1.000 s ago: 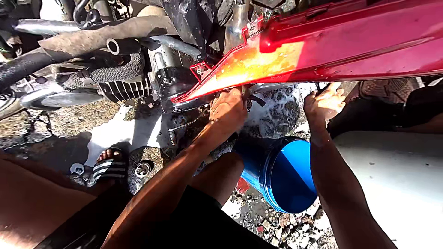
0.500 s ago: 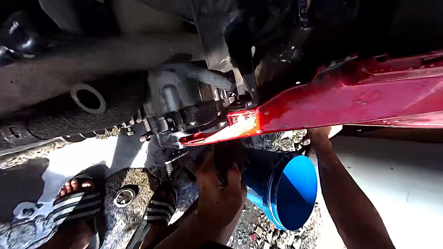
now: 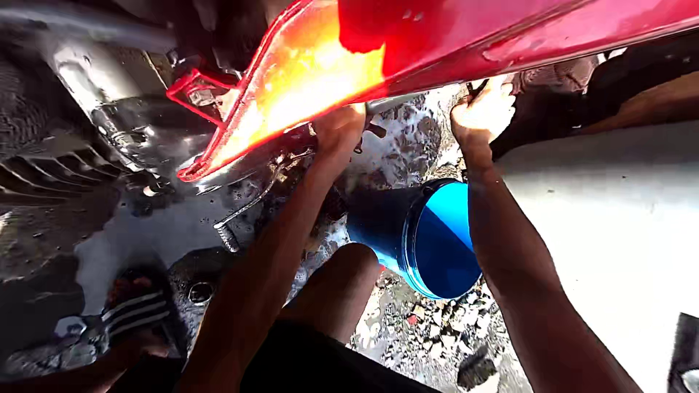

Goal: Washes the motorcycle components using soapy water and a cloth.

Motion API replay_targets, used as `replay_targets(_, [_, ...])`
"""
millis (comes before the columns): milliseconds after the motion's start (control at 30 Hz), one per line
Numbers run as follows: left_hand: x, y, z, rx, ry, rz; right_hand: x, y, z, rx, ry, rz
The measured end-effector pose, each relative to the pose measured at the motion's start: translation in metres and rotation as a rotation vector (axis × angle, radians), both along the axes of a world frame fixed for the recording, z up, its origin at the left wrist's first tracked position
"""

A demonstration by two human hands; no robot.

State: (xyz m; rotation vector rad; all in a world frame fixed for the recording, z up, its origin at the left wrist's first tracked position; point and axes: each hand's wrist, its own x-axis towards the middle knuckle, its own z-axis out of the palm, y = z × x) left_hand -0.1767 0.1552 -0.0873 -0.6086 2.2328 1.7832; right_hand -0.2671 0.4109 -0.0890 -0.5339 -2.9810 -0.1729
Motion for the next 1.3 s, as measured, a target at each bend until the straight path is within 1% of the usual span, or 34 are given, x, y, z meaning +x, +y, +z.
replay_targets(67, [0.018,-0.006,-0.013,0.063,0.122,-0.059,-0.002,0.001,-0.001,0.001,0.006,0.005])
replay_targets(100, [0.021,-0.005,-0.015,0.067,0.150,-0.070,-0.004,0.002,-0.001,0.021,0.002,0.015])
replay_targets(200, [0.008,0.003,-0.015,-0.029,0.167,-0.083,-0.003,0.002,-0.004,0.038,0.025,0.049])
replay_targets(300, [-0.011,0.001,-0.001,-0.161,0.051,-0.103,-0.003,-0.005,0.000,-0.005,0.013,0.016])
replay_targets(333, [-0.014,-0.001,-0.001,-0.160,0.005,-0.108,-0.003,-0.004,-0.002,-0.004,0.035,0.012])
replay_targets(400, [-0.008,-0.007,-0.011,-0.057,-0.007,-0.068,-0.002,-0.003,-0.004,-0.006,0.060,-0.004])
replay_targets(467, [0.008,-0.016,-0.019,-0.025,0.102,-0.078,-0.004,-0.007,-0.001,-0.030,0.051,0.002])
replay_targets(500, [0.020,-0.020,-0.021,-0.045,0.178,-0.100,-0.003,-0.006,-0.001,-0.037,0.034,0.013])
replay_targets(567, [0.045,-0.029,-0.017,-0.188,0.306,-0.160,-0.002,0.003,0.001,-0.040,-0.006,0.062])
replay_targets(600, [0.056,-0.033,-0.013,-0.291,0.310,-0.201,-0.003,0.006,0.003,-0.037,-0.023,0.077])
replay_targets(633, [0.065,-0.037,-0.008,-0.397,0.271,-0.268,-0.003,0.008,0.003,-0.024,-0.031,0.076])
replay_targets(667, [0.068,-0.043,0.000,-0.474,0.175,-0.379,-0.002,0.008,0.002,-0.018,-0.036,0.065])
replay_targets(700, [0.063,-0.046,0.009,-0.518,0.067,-0.495,-0.001,0.007,0.001,-0.015,-0.037,0.050])
replay_targets(733, [0.052,-0.047,0.014,-0.536,0.027,-0.563,-0.001,0.005,0.002,-0.018,-0.036,0.042])
replay_targets(867, [-0.008,-0.036,0.021,-0.395,0.061,-0.721,0.003,-0.004,0.007,-0.078,-0.040,0.031])
replay_targets(933, [-0.028,-0.025,0.019,-0.279,0.028,-0.749,0.005,-0.007,0.008,-0.087,-0.042,0.018])
replay_targets(1000, [-0.041,-0.017,0.028,-0.176,-0.036,-0.728,-0.001,-0.009,0.009,-0.107,-0.021,-0.021])
replay_targets(1033, [-0.043,-0.013,0.033,-0.197,-0.060,-0.710,-0.003,-0.010,0.009,-0.120,-0.013,-0.040])
replay_targets(1067, [-0.045,-0.009,0.033,-0.266,-0.040,-0.709,-0.003,-0.008,0.008,-0.129,-0.013,-0.051])
replay_targets(1133, [-0.039,-0.010,0.029,-0.428,0.079,-0.737,0.002,-0.005,0.007,-0.157,-0.035,-0.029])
replay_targets(1200, [-0.028,-0.024,0.024,-0.497,0.154,-0.796,0.008,0.001,0.012,-0.171,-0.067,0.030])
replay_targets(1300, [-0.012,-0.040,0.023,-0.540,0.086,-0.865,0.010,0.002,0.014,-0.136,-0.055,0.062])
